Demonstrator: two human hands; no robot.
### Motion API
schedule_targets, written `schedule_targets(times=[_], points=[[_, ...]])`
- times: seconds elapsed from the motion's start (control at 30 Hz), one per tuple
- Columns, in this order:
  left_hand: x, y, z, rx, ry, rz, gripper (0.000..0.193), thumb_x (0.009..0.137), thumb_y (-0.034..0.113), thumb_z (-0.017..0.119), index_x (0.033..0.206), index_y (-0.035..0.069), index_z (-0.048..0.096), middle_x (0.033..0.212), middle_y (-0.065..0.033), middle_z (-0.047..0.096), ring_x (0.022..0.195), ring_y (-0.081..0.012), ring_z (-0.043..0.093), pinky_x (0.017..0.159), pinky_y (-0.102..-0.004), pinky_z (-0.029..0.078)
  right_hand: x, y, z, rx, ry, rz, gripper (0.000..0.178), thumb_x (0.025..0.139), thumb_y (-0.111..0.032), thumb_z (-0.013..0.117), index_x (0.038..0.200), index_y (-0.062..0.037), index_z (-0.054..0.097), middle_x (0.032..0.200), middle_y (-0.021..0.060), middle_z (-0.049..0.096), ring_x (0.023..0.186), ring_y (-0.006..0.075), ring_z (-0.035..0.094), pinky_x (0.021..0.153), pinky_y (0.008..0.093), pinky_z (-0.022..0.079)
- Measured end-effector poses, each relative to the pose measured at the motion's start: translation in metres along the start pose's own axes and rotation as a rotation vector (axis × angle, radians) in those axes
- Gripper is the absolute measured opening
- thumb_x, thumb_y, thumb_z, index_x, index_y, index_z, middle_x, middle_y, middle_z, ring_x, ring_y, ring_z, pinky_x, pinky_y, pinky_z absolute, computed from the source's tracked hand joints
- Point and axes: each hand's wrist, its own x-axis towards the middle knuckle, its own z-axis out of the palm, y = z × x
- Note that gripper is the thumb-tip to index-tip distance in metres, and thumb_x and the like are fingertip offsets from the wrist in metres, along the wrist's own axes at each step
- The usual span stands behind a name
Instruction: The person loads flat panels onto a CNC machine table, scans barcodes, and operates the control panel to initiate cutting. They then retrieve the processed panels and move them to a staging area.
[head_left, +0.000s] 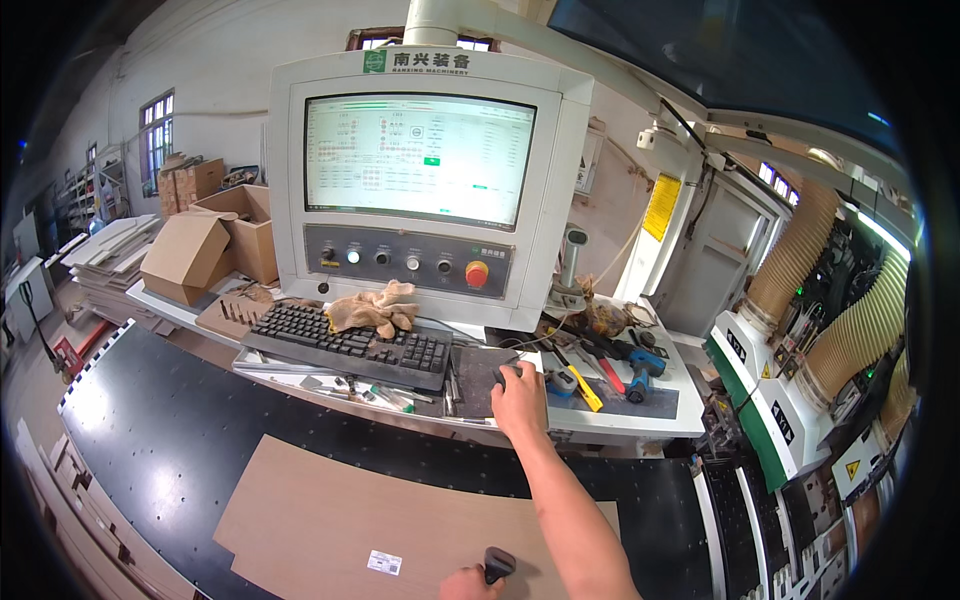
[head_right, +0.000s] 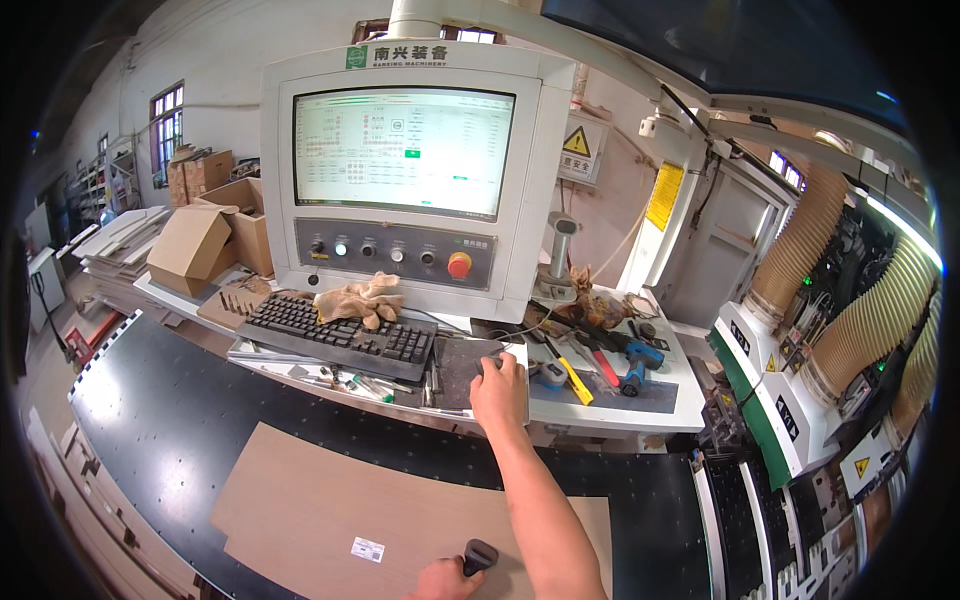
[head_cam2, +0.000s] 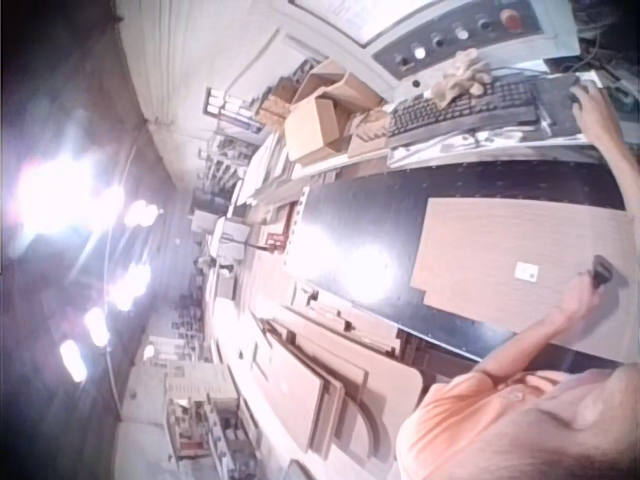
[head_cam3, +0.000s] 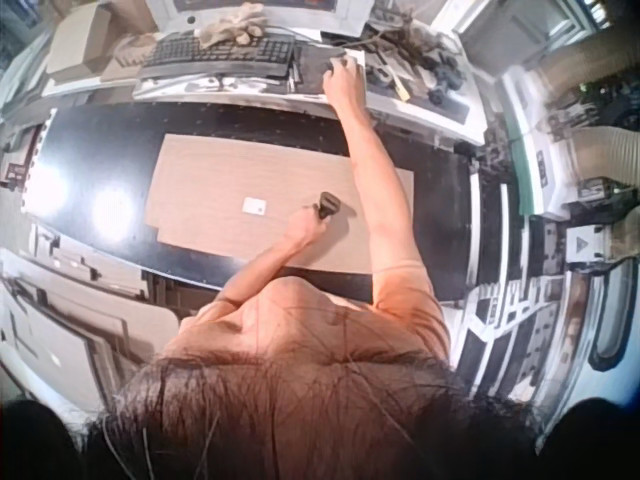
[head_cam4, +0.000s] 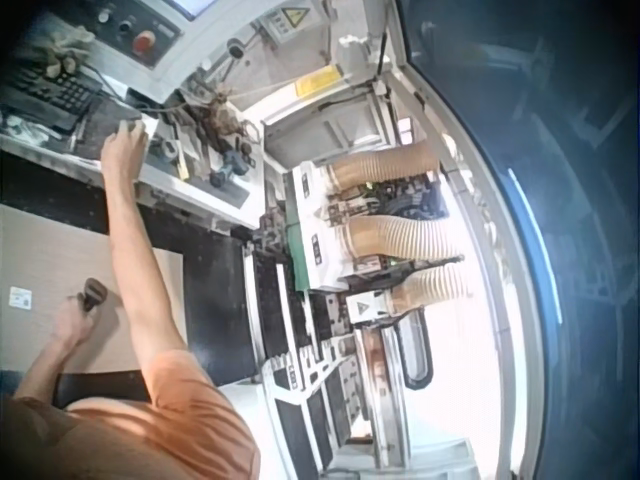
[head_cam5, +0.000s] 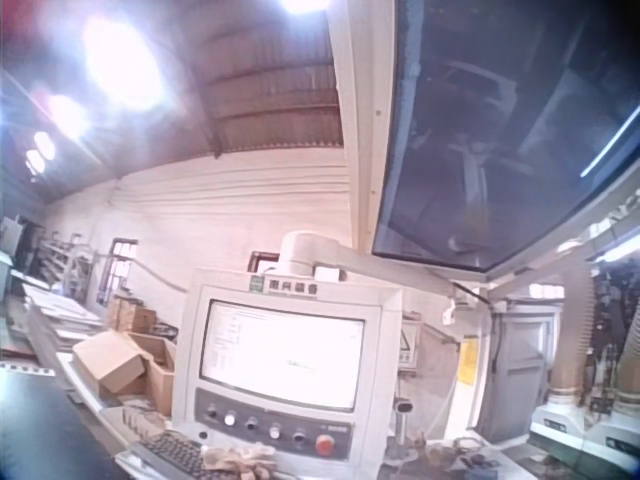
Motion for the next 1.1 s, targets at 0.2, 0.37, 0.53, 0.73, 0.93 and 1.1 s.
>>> schedule_targets(times=[0.2, 0.37, 0.53, 0.73, 0.93, 1.1], points=[[-0.0034, 0.0043, -0.0064, 0.005, -0.003, -0.008, 0.043, 0.09, 0.04, 0.066, 0.098, -0.002, 0.069, 0.09, -0.0293, 0.071, 0.087, -0.0454, 0.07, 0.076, -0.0544, 0.056, 0.0009, -0.0019, -0.0024, -0.001, -0.036, 0.038, 0.036, 0.089, -0.015, 0.067, 0.124, -0.0055, 0.069, 0.135, 0.0173, 0.053, 0.122, 0.0367, 0.053, 0.105, 0.0439, 0.045], [-0.0014, 0.003, -0.0053, 0.015, -0.004, 0.006, 0.042, 0.09, 0.039, 0.066, 0.098, -0.002, 0.069, 0.09, -0.0296, 0.07, 0.087, -0.0458, 0.07, 0.075, -0.0546, 0.056, 0.0016, -0.0013, -0.001, -0.003, -0.041, 0.039, 0.037, 0.088, -0.014, 0.068, 0.124, -0.0054, 0.068, 0.134, 0.0173, 0.054, 0.121, 0.0371, 0.053, 0.105, 0.0438, 0.045], [-0.0007, 0.0013, -0.0034, 0.009, 0.008, 0.015, 0.043, 0.09, 0.039, 0.066, 0.097, -0.002, 0.07, 0.089, -0.0298, 0.07, 0.086, -0.0458, 0.07, 0.074, -0.0543, 0.056, 0.0016, -0.0009, 0.0007, 0.016, -0.011, 0.038, 0.038, 0.088, -0.014, 0.068, 0.125, -0.0051, 0.068, 0.133, 0.0184, 0.054, 0.122, 0.0372, 0.053, 0.105, 0.0441, 0.045], [-0.0009, 0.0004, -0.0031, 0.014, 0.018, 0.035, 0.044, 0.089, 0.041, 0.067, 0.096, -0.003, 0.07, 0.089, -0.0297, 0.07, 0.085, -0.0455, 0.07, 0.074, -0.0541, 0.056, 0.0013, 0.0004, 0.0011, 0.027, 0.001, 0.032, 0.038, 0.087, -0.013, 0.069, 0.124, -0.004, 0.068, 0.134, 0.02, 0.053, 0.122, 0.038, 0.053, 0.104, 0.045, 0.045], [-0.0026, 0.0024, -0.0056, 0.002, 0.018, 0.037, 0.043, 0.089, 0.041, 0.068, 0.095, -0.002, 0.07, 0.088, -0.0287, 0.071, 0.084, -0.045, 0.07, 0.073, -0.0535, 0.057, 0.0014, 0.0012, 0.0023, 0.023, -0.003, 0.038, 0.036, 0.087, -0.013, 0.069, 0.122, -0.0031, 0.069, 0.134, 0.0199, 0.053, 0.122, 0.0383, 0.053, 0.105, 0.0451, 0.045], [-0.0009, 0.0027, -0.0062, 0.069, -0.008, 0.024, 0.044, 0.089, 0.042, 0.067, 0.096, -0.001, 0.07, 0.088, -0.0272, 0.071, 0.085, -0.0438, 0.071, 0.074, -0.0529, 0.057, 0.0013, 0.0011, 0.0021, 0.025, 0.006, 0.035, 0.035, 0.087, -0.013, 0.069, 0.121, -0.0029, 0.07, 0.133, 0.0199, 0.054, 0.122, 0.0383, 0.053, 0.105, 0.0449, 0.045]])
